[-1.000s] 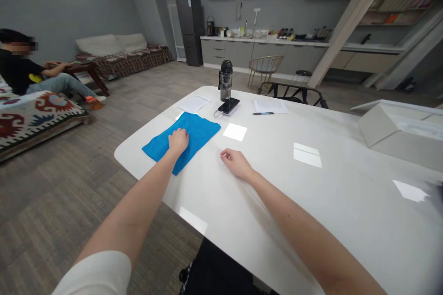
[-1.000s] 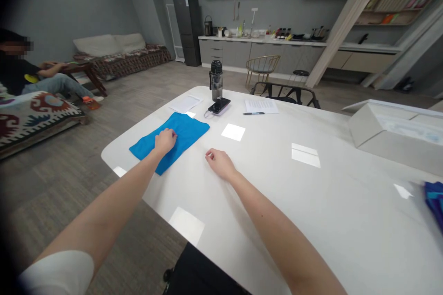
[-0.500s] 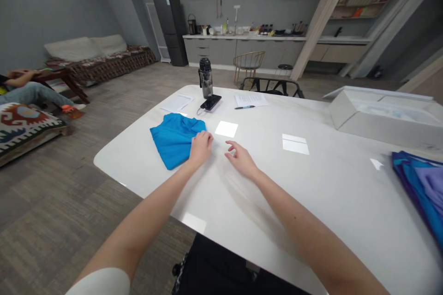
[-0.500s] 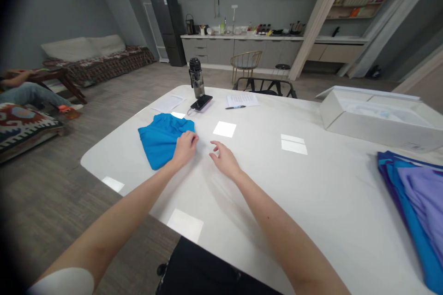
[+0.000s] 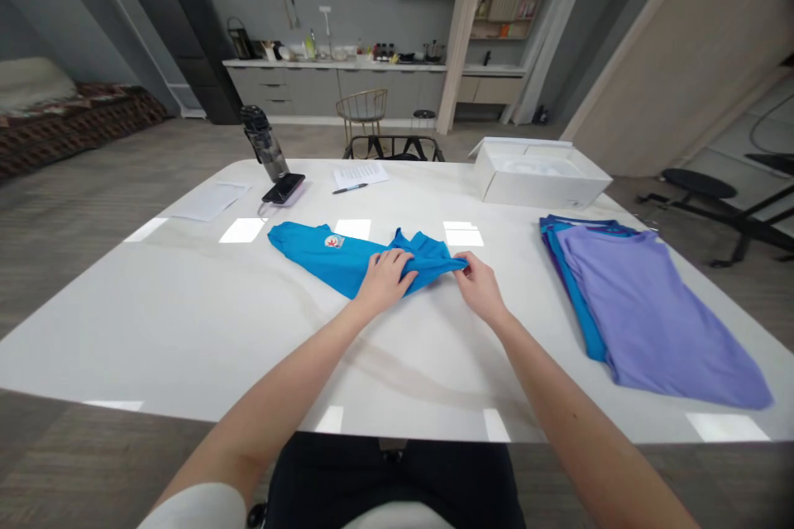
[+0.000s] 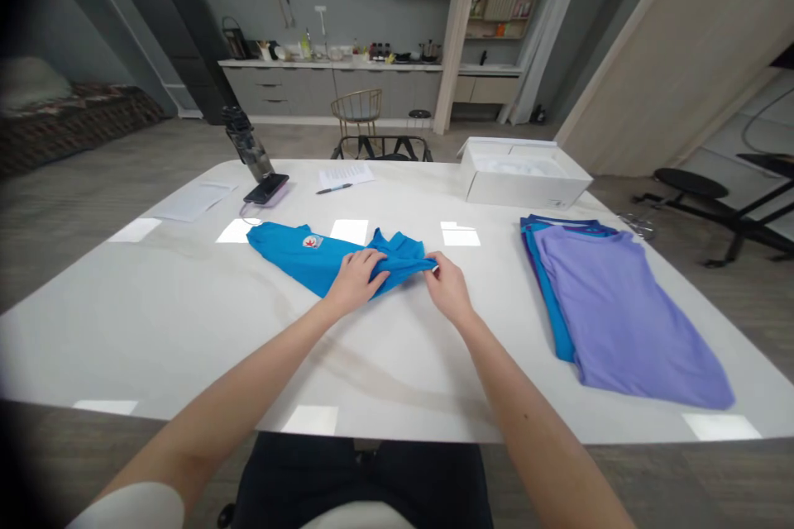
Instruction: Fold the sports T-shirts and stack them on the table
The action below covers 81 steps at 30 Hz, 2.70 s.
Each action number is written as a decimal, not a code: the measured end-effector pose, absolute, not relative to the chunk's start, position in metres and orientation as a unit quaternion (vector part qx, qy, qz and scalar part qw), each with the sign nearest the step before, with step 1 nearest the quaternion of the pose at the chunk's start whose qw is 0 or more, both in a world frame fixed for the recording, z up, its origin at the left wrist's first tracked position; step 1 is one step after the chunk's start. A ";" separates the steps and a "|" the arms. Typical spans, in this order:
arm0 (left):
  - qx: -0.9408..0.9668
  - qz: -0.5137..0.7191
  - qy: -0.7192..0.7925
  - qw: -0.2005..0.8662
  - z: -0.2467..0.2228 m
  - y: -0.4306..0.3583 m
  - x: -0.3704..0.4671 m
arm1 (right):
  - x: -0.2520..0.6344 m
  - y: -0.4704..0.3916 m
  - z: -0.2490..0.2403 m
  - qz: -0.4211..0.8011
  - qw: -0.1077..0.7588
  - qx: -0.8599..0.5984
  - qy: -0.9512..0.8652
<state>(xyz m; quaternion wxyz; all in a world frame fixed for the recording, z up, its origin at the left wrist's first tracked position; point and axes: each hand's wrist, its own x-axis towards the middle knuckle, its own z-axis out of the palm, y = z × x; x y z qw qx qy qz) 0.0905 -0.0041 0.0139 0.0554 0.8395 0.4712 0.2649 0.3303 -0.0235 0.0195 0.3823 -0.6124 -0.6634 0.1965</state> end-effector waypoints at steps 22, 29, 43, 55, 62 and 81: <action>0.890 0.147 0.391 0.182 0.029 -0.022 0.055 | 0.375 -0.011 0.029 0.313 0.249 -0.610 -0.684; 0.903 0.137 0.403 0.058 0.008 -0.020 0.073 | 0.349 0.001 -0.007 0.182 0.177 -0.630 -0.734; 0.864 0.093 0.416 0.267 0.051 -0.022 0.029 | 0.415 0.006 0.008 0.151 0.388 -0.742 -0.525; 0.779 -0.008 0.389 0.492 0.076 -0.025 0.012 | 0.428 -0.021 0.043 0.496 0.202 -0.594 -0.601; 0.645 0.082 0.758 0.053 0.052 -0.013 0.001 | 0.372 -0.005 0.029 0.267 0.295 -0.625 -0.672; 0.486 0.512 0.487 0.514 0.003 0.027 0.010 | 0.203 0.046 0.023 0.374 0.215 -0.546 -0.719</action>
